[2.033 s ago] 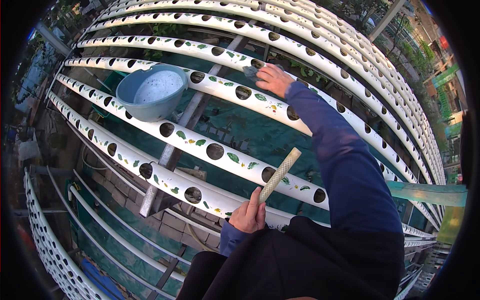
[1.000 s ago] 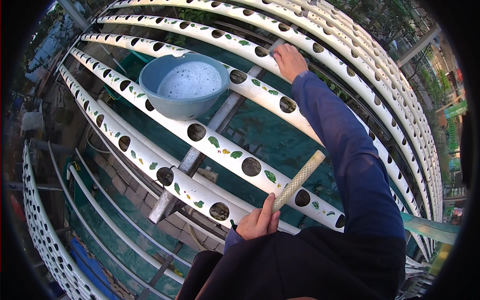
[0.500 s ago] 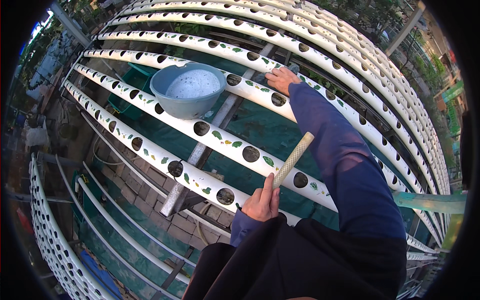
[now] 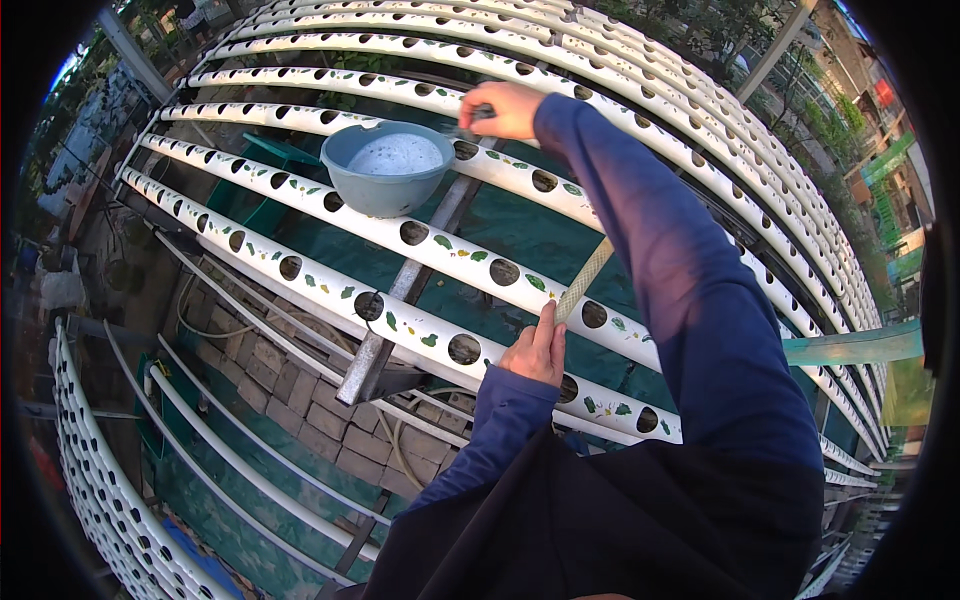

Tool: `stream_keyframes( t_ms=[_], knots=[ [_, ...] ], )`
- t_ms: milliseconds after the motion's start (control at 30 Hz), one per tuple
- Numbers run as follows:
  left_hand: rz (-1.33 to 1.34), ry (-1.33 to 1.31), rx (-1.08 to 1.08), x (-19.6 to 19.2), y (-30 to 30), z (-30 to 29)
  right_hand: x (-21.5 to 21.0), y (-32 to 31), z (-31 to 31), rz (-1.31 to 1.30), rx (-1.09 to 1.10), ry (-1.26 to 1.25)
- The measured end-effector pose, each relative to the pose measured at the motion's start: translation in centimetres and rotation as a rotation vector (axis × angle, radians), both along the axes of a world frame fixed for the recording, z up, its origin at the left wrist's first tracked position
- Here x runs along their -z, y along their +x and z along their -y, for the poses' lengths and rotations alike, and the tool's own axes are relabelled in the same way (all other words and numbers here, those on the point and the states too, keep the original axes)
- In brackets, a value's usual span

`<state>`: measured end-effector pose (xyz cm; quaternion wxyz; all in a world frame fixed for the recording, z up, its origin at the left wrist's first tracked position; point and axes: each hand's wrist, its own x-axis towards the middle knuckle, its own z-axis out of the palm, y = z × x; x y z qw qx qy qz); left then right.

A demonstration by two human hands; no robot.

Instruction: Cleaning and inspecting vertical hydroponic PVC pipes.

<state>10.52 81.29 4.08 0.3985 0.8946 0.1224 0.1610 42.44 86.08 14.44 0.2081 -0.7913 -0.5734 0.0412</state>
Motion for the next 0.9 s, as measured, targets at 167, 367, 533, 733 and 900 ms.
stream_keyframes(
  t_ms=[167,367,533,733,900],
  knots=[
    [0.159,0.029,0.005,0.9,0.1,0.0,2.8,-2.0,-9.9,-0.418,-0.149,-0.064],
    [0.148,0.065,0.036,1.4,0.4,0.2,8.2,-4.3,-5.7,-0.171,1.003,0.252],
    [0.084,0.075,0.112,3.2,0.4,0.2,9.6,-6.5,-4.6,-1.801,0.803,0.194],
    [0.140,0.064,0.159,4.3,0.1,0.1,13.8,-6.1,-5.5,-1.901,0.656,0.591],
    [0.006,0.153,0.087,4.2,0.1,-1.0,7.3,-10.6,-4.7,-1.857,0.735,0.686]
  ],
)
